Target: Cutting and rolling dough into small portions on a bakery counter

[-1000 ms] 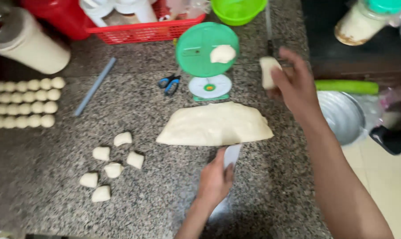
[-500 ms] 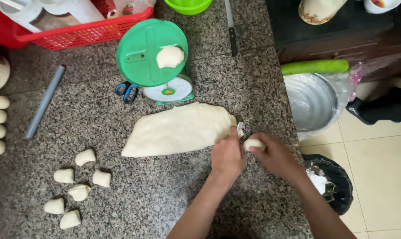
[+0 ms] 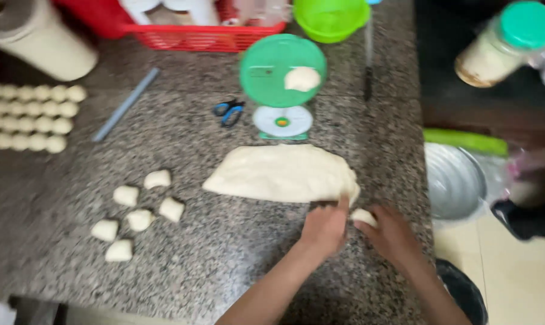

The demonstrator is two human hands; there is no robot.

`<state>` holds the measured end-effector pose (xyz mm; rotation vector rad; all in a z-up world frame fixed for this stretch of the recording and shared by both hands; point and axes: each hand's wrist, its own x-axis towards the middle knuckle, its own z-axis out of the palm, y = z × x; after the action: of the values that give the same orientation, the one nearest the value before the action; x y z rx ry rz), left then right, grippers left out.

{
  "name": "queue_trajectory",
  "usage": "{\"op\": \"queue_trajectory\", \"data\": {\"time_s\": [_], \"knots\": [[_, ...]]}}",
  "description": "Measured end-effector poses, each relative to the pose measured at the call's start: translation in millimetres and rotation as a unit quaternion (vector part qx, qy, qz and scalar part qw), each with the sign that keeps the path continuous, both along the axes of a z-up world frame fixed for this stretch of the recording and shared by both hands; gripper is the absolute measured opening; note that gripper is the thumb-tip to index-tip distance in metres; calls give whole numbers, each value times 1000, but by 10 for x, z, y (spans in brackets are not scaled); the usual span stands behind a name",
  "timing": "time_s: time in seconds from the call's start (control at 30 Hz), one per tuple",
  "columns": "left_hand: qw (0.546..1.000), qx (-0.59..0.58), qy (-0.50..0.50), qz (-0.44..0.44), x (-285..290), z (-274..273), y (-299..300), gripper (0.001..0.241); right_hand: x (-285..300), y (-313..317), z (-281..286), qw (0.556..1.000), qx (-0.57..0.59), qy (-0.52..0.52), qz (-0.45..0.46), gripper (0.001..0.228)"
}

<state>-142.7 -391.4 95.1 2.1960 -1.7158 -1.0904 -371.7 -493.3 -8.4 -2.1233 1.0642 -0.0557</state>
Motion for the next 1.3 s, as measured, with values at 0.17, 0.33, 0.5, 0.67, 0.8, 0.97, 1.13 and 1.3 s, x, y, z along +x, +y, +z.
{"op": "queue_trajectory", "data": {"time_s": [0.17,0.33,0.5,0.67,0.8,0.97,1.13,1.3], "knots": [[998,48,-13,32,805,-294,1461,53,365,227,-56,990,12,132,-44,63],[970,67,-10,235,1591,-646,2590,51,1668,772,280,992,120,-50,-10,48],[951,-104,-96,276,1915,-656,3164,68,3409,1584,1084,937,156,-311,5,47],[920,-234,-77,306,2307,-514,3613,68,4702,2401,2580,886,85,-451,71,30],[915,-288,-58,277,2613,-584,3935,58,5589,2791,2438,880,10,-452,148,28],[917,-201,7,344,2860,-729,4121,53,6069,2836,1674,959,75,-161,221,66],[905,-48,73,416,3467,-894,3981,46,5850,2445,1374,982,79,-96,139,70],[907,-295,52,297,4510,-852,3116,39,5448,1616,1203,997,78,-10,13,77]]}}
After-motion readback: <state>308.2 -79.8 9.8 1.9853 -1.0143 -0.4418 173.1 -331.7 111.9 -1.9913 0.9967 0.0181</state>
